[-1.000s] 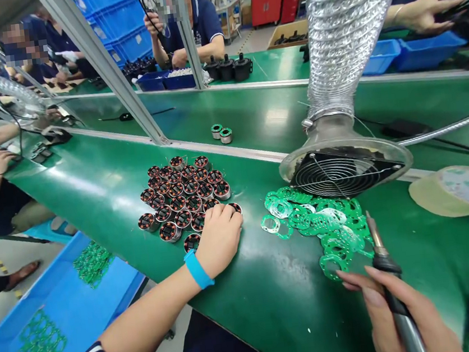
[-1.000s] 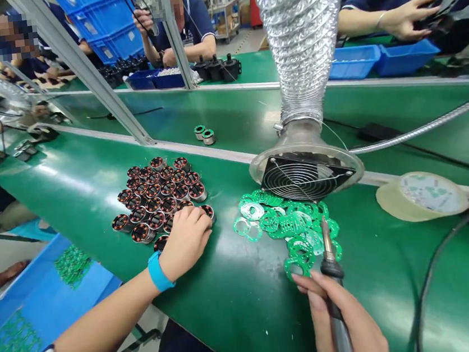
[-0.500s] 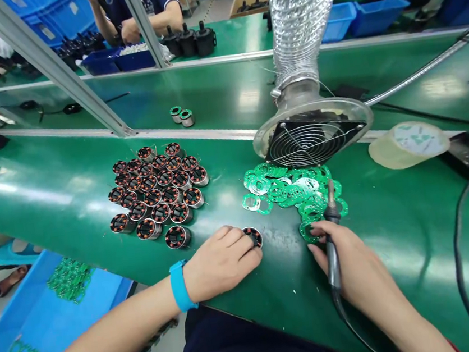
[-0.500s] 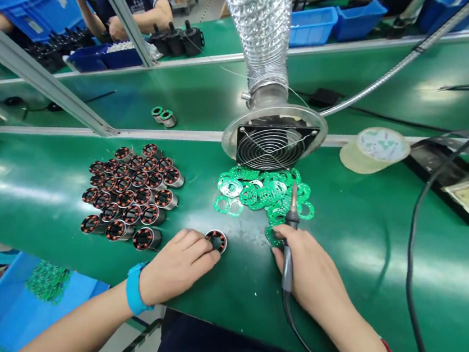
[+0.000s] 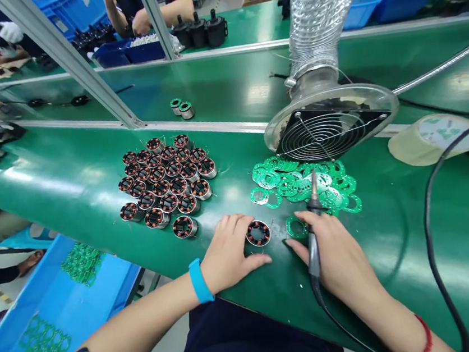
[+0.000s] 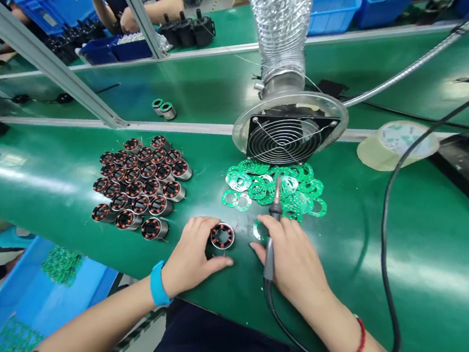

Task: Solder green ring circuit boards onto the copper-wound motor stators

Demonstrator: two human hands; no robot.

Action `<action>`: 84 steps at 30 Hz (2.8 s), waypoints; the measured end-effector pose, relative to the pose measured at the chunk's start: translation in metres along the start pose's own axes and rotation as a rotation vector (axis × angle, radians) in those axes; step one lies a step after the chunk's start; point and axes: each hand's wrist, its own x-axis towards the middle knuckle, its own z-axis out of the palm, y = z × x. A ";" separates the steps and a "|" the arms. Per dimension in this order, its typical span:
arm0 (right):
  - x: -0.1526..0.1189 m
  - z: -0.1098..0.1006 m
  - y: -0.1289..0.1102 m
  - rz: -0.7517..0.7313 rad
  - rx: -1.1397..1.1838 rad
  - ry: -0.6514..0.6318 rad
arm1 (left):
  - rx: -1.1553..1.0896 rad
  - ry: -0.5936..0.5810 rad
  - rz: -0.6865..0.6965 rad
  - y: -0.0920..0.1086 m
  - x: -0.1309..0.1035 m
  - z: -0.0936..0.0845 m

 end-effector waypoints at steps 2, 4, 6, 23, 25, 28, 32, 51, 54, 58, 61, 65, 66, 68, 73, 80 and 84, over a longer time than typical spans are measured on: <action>0.003 0.004 -0.001 -0.023 0.008 -0.014 | -0.060 -0.026 0.000 0.001 0.010 -0.003; 0.003 0.005 -0.003 -0.041 0.047 -0.018 | -0.191 -0.062 0.034 0.003 0.017 -0.007; 0.003 0.001 -0.006 -0.039 0.093 -0.001 | -0.343 -0.144 0.070 0.006 0.018 -0.011; -0.024 -0.027 -0.020 0.105 0.306 0.129 | 0.477 -0.250 0.247 0.038 0.029 -0.016; -0.031 -0.029 -0.018 0.217 0.358 0.202 | 0.374 -0.267 0.246 0.031 0.033 -0.016; -0.043 -0.029 -0.016 0.421 0.430 0.278 | 0.187 -0.195 0.227 0.017 0.035 -0.015; -0.053 -0.023 -0.012 0.519 0.487 0.258 | 0.068 -0.084 0.227 0.006 0.036 -0.013; -0.048 -0.023 -0.016 0.499 0.454 0.175 | 0.154 -0.041 0.279 0.005 0.037 -0.003; -0.047 -0.024 -0.019 0.483 0.440 0.171 | 0.166 -0.056 0.268 0.005 0.037 -0.002; -0.048 -0.023 -0.022 0.514 0.429 0.197 | 0.183 -0.054 0.269 0.005 0.036 -0.002; -0.050 -0.022 -0.022 0.453 0.403 0.181 | 0.190 -0.038 0.274 0.005 0.036 -0.001; -0.053 -0.020 -0.020 0.406 0.372 0.194 | 0.200 -0.001 0.288 0.005 0.035 0.000; -0.053 -0.019 -0.020 0.413 0.374 0.197 | 0.202 0.007 0.292 0.005 0.035 0.000; -0.053 -0.020 -0.020 0.399 0.375 0.186 | 0.202 0.019 0.303 0.005 0.035 0.000; -0.052 -0.021 -0.021 0.405 0.384 0.199 | 0.195 0.039 0.307 0.005 0.035 0.002; -0.053 -0.021 -0.019 0.398 0.364 0.165 | 0.178 0.051 0.306 0.004 0.036 0.004; -0.050 -0.021 -0.018 0.374 0.388 0.224 | 0.148 0.054 0.300 0.004 0.036 0.004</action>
